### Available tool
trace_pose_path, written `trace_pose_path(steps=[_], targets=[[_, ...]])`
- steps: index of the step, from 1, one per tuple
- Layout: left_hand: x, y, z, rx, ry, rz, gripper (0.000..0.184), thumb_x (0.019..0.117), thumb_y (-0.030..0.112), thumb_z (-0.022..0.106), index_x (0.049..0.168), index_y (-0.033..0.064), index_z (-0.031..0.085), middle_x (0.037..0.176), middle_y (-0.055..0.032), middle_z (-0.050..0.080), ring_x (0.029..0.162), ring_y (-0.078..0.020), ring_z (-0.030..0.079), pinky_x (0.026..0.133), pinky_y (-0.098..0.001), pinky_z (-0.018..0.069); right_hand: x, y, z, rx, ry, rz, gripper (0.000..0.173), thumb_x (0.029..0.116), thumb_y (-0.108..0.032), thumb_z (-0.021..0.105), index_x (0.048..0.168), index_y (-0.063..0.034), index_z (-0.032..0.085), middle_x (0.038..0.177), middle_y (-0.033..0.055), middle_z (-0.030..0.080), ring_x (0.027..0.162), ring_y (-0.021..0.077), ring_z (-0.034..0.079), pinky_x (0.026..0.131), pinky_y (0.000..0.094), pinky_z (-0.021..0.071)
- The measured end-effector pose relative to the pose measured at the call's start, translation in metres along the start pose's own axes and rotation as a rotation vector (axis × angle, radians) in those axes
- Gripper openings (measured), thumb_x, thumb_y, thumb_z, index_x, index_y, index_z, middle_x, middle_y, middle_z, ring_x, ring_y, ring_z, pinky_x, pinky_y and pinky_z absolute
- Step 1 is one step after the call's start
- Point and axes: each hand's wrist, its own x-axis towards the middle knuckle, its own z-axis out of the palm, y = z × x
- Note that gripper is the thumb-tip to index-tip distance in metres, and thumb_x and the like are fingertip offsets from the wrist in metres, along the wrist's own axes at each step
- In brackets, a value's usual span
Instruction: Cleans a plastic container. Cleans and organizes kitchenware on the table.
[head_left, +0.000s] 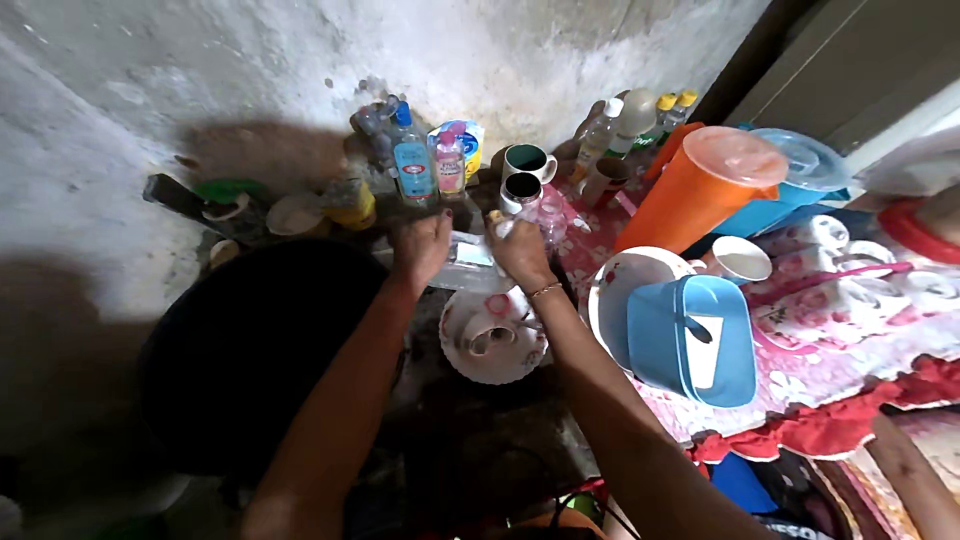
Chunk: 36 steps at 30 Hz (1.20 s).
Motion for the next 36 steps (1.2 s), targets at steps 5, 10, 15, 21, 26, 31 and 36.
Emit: trace_pose_path(steps=[5,10,15,21,26,31,36], targets=[[-0.012,0.019,-0.001,0.281,-0.057,0.036,0.055,0.1121,0.032,0.036,0.089,-0.0075,0.067,0.094,-0.0293,0.070,0.101,-0.0480,0.067,0.083,-0.0650,0.0470,-0.023,-0.008,0.001,-0.045,0.081,-0.262,0.030,0.0942,-0.019,0.070,0.114,0.0036,0.071,0.096,0.0263,0.072,0.092,0.0454,0.070,0.077,0.0644,0.0527],[-0.003,0.010,-0.009,0.086,-0.081,-0.125,0.065,0.1129,0.039,0.032,0.088,-0.0105,0.066,0.097,-0.0312,0.066,0.104,-0.0467,0.064,0.091,-0.0645,0.0446,-0.016,0.044,0.004,0.609,0.136,0.008,0.036,0.1076,-0.026,0.051,0.136,-0.0036,0.055,0.109,0.0143,0.064,0.091,0.0192,0.061,0.080,0.0405,0.0531],[-0.008,0.014,-0.002,0.000,-0.113,-0.066,0.063,0.1137,0.036,0.030,0.097,-0.0136,0.066,0.099,-0.0332,0.066,0.104,-0.0478,0.064,0.093,-0.0645,0.0454,-0.030,0.009,-0.004,0.361,0.082,0.026,0.037,0.1040,-0.026,0.060,0.129,0.0021,0.058,0.110,0.0263,0.065,0.096,0.0397,0.065,0.082,0.0587,0.0524],[-0.015,0.013,0.006,-0.096,0.075,0.087,0.060,0.1136,0.028,0.031,0.087,-0.0146,0.064,0.084,-0.0295,0.064,0.089,-0.0447,0.065,0.084,-0.0604,0.0482,-0.044,-0.023,0.013,0.133,0.060,-0.174,0.040,0.0993,-0.019,0.065,0.133,0.0022,0.061,0.107,0.0290,0.069,0.097,0.0463,0.068,0.082,0.0648,0.0517],[-0.007,0.005,0.001,-0.321,0.121,-0.087,0.062,0.1135,0.034,0.031,0.087,-0.0132,0.061,0.080,-0.0238,0.058,0.081,-0.0343,0.058,0.078,-0.0544,0.0460,-0.028,0.025,0.037,0.693,0.109,0.101,0.038,0.1073,-0.037,0.050,0.126,-0.0042,0.055,0.091,0.0069,0.057,0.072,0.0128,0.054,0.064,0.0341,0.0496],[-0.007,-0.002,0.006,-0.248,0.021,0.012,0.058,0.1125,0.033,0.036,0.086,-0.0111,0.062,0.076,-0.0206,0.057,0.074,-0.0320,0.057,0.074,-0.0529,0.0474,-0.026,0.005,0.022,0.511,0.149,-0.092,0.030,0.1050,-0.022,0.056,0.117,0.0047,0.062,0.094,0.0175,0.064,0.083,0.0240,0.062,0.076,0.0446,0.0527],[-0.021,0.021,-0.004,-0.028,-0.027,0.038,0.062,0.1129,0.034,0.033,0.084,-0.0105,0.065,0.084,-0.0278,0.065,0.090,-0.0441,0.066,0.083,-0.0622,0.0468,-0.035,-0.007,0.022,0.433,0.148,-0.203,0.028,0.1006,-0.016,0.063,0.123,0.0024,0.063,0.102,0.0214,0.067,0.089,0.0309,0.066,0.079,0.0501,0.0538]])
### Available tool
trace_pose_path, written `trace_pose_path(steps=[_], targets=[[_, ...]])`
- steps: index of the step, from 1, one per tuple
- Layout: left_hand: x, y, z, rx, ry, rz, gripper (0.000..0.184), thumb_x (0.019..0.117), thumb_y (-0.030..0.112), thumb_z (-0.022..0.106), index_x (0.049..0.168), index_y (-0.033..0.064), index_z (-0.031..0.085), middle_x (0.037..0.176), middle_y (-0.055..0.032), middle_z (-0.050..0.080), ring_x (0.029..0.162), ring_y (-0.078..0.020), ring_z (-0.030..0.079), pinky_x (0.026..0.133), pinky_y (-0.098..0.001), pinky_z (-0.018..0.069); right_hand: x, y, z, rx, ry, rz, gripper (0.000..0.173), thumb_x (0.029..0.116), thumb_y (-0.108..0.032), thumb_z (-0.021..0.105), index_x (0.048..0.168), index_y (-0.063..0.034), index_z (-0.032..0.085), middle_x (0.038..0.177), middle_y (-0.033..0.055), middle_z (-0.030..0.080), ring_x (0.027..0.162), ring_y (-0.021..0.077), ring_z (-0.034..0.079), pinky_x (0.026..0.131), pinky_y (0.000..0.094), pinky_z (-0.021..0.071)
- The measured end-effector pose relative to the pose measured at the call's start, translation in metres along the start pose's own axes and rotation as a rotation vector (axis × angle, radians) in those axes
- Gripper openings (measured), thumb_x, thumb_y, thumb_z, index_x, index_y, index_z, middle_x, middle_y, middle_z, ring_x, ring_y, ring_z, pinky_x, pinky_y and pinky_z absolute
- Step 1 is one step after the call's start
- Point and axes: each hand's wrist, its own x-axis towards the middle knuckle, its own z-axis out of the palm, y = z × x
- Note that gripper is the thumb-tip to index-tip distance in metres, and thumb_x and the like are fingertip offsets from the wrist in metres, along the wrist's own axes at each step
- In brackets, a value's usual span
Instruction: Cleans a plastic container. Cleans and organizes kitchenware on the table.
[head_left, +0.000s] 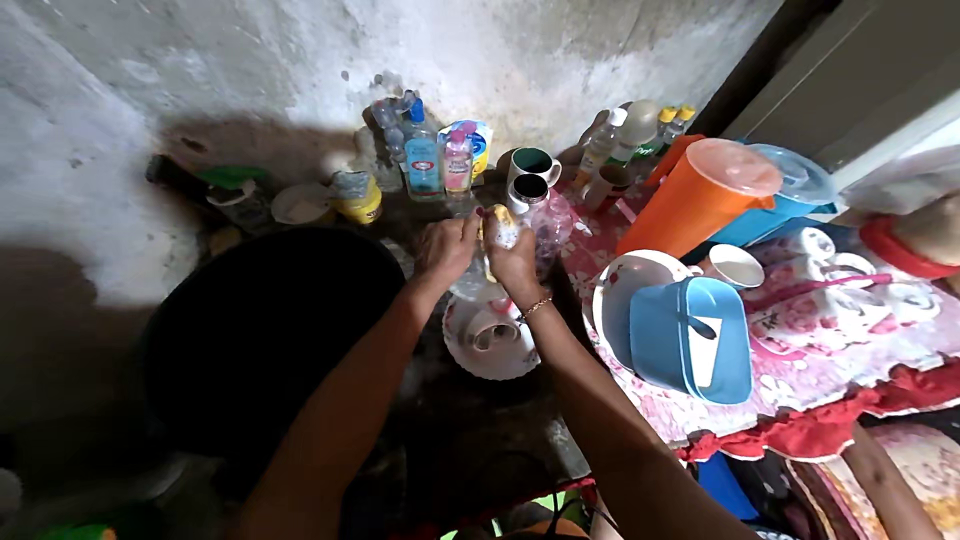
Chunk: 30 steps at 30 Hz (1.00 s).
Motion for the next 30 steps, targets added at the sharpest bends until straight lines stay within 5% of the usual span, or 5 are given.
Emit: trace_pose_path(steps=[9,14,19,22,30], targets=[[0.014,-0.025,-0.001,-0.161,0.010,-0.180,0.055,0.0935,0.049,0.071,0.080,-0.0041,0.062,0.080,-0.0191,0.061,0.079,-0.0350,0.060,0.075,-0.0601,0.0467,0.007,0.056,-0.007,-0.034,0.043,0.321,0.034,0.1058,-0.024,0.056,0.120,0.0060,0.063,0.102,0.0245,0.067,0.092,0.0345,0.065,0.084,0.0549,0.0518],[0.024,-0.036,0.007,-0.590,0.097,-0.432,0.054,0.1055,0.044,0.054,0.122,-0.0068,0.064,0.118,-0.0278,0.064,0.110,-0.0371,0.062,0.097,-0.0583,0.0484,0.015,0.034,-0.031,-0.078,0.154,0.151,0.037,0.1052,-0.032,0.055,0.123,-0.0013,0.065,0.098,0.0225,0.068,0.085,0.0351,0.066,0.076,0.0568,0.0524],[0.021,-0.028,0.008,-0.757,0.109,-0.486,0.047,0.1121,0.038,0.038,0.130,-0.0015,0.057,0.109,-0.0172,0.061,0.093,-0.0231,0.061,0.084,-0.0441,0.0534,0.002,-0.003,0.000,-0.134,0.048,-0.154,0.036,0.1007,-0.023,0.064,0.125,0.0036,0.064,0.117,0.0264,0.067,0.106,0.0398,0.066,0.091,0.0585,0.0532],[0.015,-0.024,0.006,-0.868,0.137,-0.495,0.043,0.1121,0.037,0.037,0.127,0.0027,0.057,0.103,-0.0094,0.059,0.088,-0.0162,0.059,0.080,-0.0371,0.0521,0.004,0.007,0.036,-0.225,-0.055,-0.346,0.046,0.0981,-0.025,0.061,0.136,0.0001,0.060,0.152,0.0245,0.049,0.144,0.0440,0.042,0.118,0.0657,0.0282],[0.022,-0.026,0.010,-0.858,0.202,-0.517,0.054,0.1093,0.048,0.041,0.131,0.0001,0.056,0.114,-0.0194,0.062,0.096,-0.0263,0.062,0.084,-0.0469,0.0535,0.014,0.030,0.029,-0.328,0.089,-0.267,0.046,0.1018,-0.018,0.052,0.143,0.0005,0.056,0.157,0.0223,0.045,0.149,0.0433,0.036,0.121,0.0593,0.0288]])
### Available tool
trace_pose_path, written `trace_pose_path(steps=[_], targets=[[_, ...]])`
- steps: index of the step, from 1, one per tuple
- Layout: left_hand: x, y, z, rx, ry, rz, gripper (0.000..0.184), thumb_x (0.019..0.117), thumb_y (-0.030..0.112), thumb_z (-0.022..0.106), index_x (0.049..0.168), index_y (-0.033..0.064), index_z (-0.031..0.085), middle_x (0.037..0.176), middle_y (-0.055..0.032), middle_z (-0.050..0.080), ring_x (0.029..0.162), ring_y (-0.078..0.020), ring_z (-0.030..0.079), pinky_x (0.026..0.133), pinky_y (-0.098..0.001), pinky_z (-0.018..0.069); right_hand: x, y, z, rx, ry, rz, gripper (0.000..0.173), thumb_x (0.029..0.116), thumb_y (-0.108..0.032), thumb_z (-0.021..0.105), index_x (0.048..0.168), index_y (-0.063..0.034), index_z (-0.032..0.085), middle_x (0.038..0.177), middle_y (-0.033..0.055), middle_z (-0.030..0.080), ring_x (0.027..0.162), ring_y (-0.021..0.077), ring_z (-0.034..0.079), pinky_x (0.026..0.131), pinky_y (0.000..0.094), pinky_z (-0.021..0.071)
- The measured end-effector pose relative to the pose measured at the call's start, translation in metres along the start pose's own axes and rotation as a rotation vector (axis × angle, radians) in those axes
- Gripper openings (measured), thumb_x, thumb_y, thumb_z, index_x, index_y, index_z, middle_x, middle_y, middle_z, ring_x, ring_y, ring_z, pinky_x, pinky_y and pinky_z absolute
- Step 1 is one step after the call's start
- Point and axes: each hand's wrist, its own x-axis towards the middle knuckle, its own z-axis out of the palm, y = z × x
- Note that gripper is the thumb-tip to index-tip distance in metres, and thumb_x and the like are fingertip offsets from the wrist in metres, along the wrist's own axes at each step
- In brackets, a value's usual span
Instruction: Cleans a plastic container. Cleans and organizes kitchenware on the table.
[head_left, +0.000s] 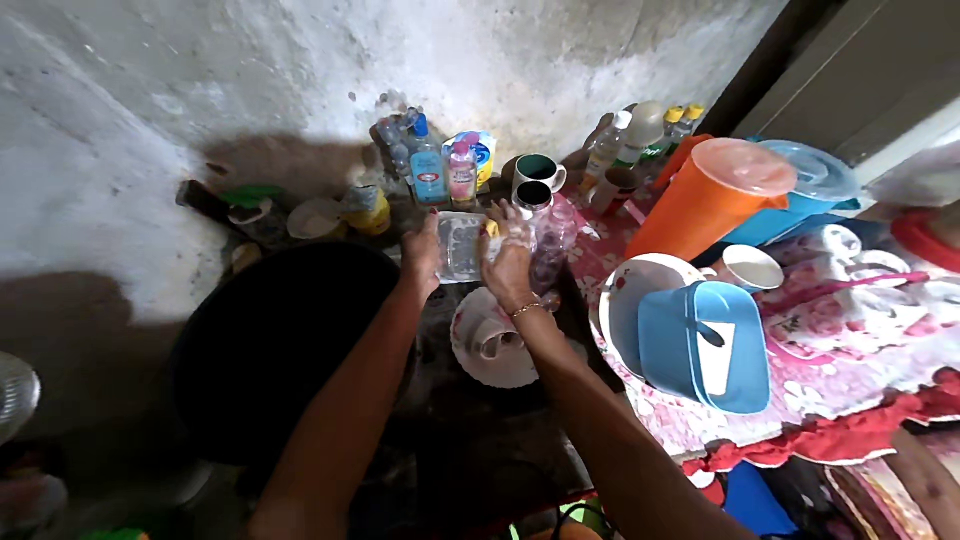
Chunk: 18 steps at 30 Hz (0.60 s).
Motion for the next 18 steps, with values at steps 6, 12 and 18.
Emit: trace_pose_path(steps=[6,12,18], targets=[[-0.006,0.007,-0.002,-0.094,-0.015,0.043,0.048,0.1094,0.043,0.043,0.128,0.0015,0.060,0.110,-0.0138,0.067,0.097,-0.0202,0.067,0.085,-0.0424,0.0574,0.011,-0.018,-0.008,0.006,-0.021,-0.187,0.044,0.0974,-0.015,0.059,0.139,-0.0005,0.060,0.147,0.0216,0.056,0.142,0.0429,0.047,0.119,0.0642,0.0275],[0.003,0.007,-0.003,0.019,0.031,0.053,0.049,0.1061,0.043,0.052,0.128,-0.0010,0.058,0.116,-0.0201,0.064,0.101,-0.0272,0.063,0.086,-0.0491,0.0540,-0.002,0.036,-0.029,0.436,0.146,0.513,0.039,0.1093,-0.031,0.045,0.129,-0.0018,0.062,0.099,0.0168,0.067,0.085,0.0253,0.064,0.077,0.0470,0.0543],[0.021,0.001,-0.008,-0.005,0.035,0.005,0.072,0.1066,0.059,0.034,0.140,-0.0009,0.052,0.132,-0.0240,0.059,0.119,-0.0335,0.059,0.098,-0.0558,0.0491,-0.005,0.028,-0.047,0.805,0.071,0.849,0.036,0.1097,-0.041,0.044,0.105,-0.0093,0.059,0.064,-0.0022,0.049,0.046,0.0059,0.044,0.043,0.0240,0.0427]])
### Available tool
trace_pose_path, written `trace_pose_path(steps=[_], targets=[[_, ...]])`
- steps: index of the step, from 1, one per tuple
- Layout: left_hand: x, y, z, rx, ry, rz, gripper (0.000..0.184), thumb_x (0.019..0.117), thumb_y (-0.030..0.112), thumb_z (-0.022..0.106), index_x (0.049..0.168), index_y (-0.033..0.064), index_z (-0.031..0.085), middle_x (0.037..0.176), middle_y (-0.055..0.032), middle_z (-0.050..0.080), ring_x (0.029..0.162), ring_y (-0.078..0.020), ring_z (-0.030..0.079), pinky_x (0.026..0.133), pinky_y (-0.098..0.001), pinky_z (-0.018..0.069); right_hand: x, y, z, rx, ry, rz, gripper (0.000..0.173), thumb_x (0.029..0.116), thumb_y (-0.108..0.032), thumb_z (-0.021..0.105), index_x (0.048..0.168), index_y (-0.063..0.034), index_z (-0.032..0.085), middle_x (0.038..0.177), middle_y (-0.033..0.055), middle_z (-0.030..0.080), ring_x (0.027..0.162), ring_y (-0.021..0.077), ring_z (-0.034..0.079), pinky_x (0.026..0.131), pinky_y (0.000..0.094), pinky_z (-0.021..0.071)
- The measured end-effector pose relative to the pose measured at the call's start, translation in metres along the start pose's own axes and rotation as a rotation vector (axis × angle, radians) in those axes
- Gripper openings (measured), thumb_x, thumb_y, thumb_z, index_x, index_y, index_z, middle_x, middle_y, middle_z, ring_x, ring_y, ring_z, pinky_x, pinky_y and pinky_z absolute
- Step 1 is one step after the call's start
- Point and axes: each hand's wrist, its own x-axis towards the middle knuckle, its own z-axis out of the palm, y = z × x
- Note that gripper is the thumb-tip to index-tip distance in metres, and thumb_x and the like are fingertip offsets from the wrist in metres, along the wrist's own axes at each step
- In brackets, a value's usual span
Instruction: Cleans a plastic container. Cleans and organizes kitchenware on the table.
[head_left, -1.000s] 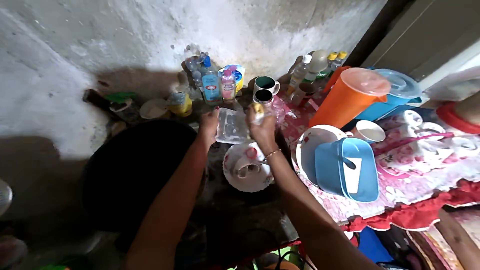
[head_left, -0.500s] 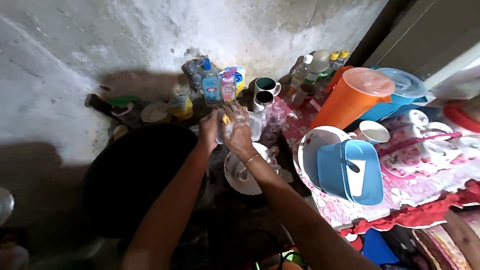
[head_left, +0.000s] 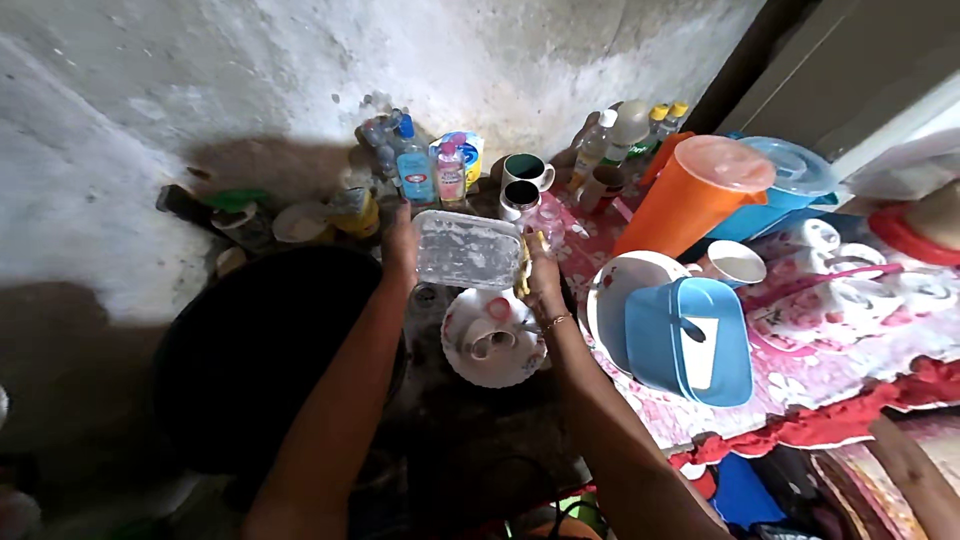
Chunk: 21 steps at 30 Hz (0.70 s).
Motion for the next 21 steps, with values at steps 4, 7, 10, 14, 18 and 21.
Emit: trace_pose_path(steps=[4,7,10,14,18,21], targets=[[-0.014,0.000,0.008,0.118,0.058,0.129,0.065,0.1097,0.052,0.033,0.142,-0.0023,0.050,0.137,-0.0271,0.056,0.125,-0.0371,0.055,0.103,-0.0585,0.0456,-0.027,0.001,0.011,-0.211,0.092,-0.438,0.034,0.1072,-0.028,0.053,0.118,0.0029,0.060,0.088,0.0073,0.062,0.075,0.0105,0.061,0.070,0.0315,0.0544],[-0.041,0.005,0.015,0.033,-0.084,-0.020,0.077,0.1024,0.044,0.060,0.161,0.0143,0.019,0.154,-0.0231,0.040,0.136,-0.0401,0.048,0.101,-0.0611,0.0480,-0.036,0.013,0.017,-0.582,0.011,-0.936,0.024,0.0959,-0.011,0.064,0.104,0.0104,0.071,0.096,0.0244,0.073,0.087,0.0348,0.073,0.078,0.0496,0.0594],[-0.057,-0.010,0.021,-0.054,-0.137,-0.116,0.088,0.0975,0.029,0.067,0.164,0.0268,0.010,0.156,-0.0194,0.039,0.134,-0.0389,0.049,0.099,-0.0603,0.0486,-0.037,0.031,0.010,-0.702,-0.176,-1.142,0.019,0.0883,-0.009,0.070,0.098,0.0062,0.075,0.094,0.0225,0.074,0.086,0.0374,0.074,0.076,0.0500,0.0609],[-0.065,-0.056,0.020,-0.084,-0.093,-0.082,0.059,0.1084,0.023,0.048,0.163,0.0271,0.024,0.151,-0.0190,0.046,0.126,-0.0364,0.053,0.096,-0.0569,0.0482,-0.045,0.003,0.001,-0.762,-0.431,-0.496,0.031,0.1009,-0.017,0.062,0.116,0.0091,0.069,0.104,0.0261,0.071,0.099,0.0349,0.070,0.094,0.0493,0.0536],[-0.091,-0.074,0.029,-0.161,-0.048,-0.118,0.051,0.1126,0.022,0.038,0.162,0.0180,0.027,0.147,-0.0222,0.049,0.114,-0.0316,0.060,0.091,-0.0481,0.0516,-0.012,-0.008,0.016,-0.727,-0.465,-0.142,0.043,0.1093,-0.031,0.047,0.145,-0.0068,0.050,0.125,0.0251,0.062,0.107,0.0380,0.062,0.090,0.0561,0.0499],[-0.096,-0.077,0.032,-0.181,-0.049,-0.131,0.048,0.1129,0.022,0.038,0.160,0.0161,0.032,0.152,-0.0190,0.046,0.121,-0.0303,0.059,0.095,-0.0483,0.0523,-0.012,-0.014,0.030,-0.953,-0.658,-0.139,0.062,0.0991,-0.011,0.062,0.155,-0.0026,0.037,0.141,0.0295,0.055,0.128,0.0448,0.056,0.104,0.0614,0.0450]])
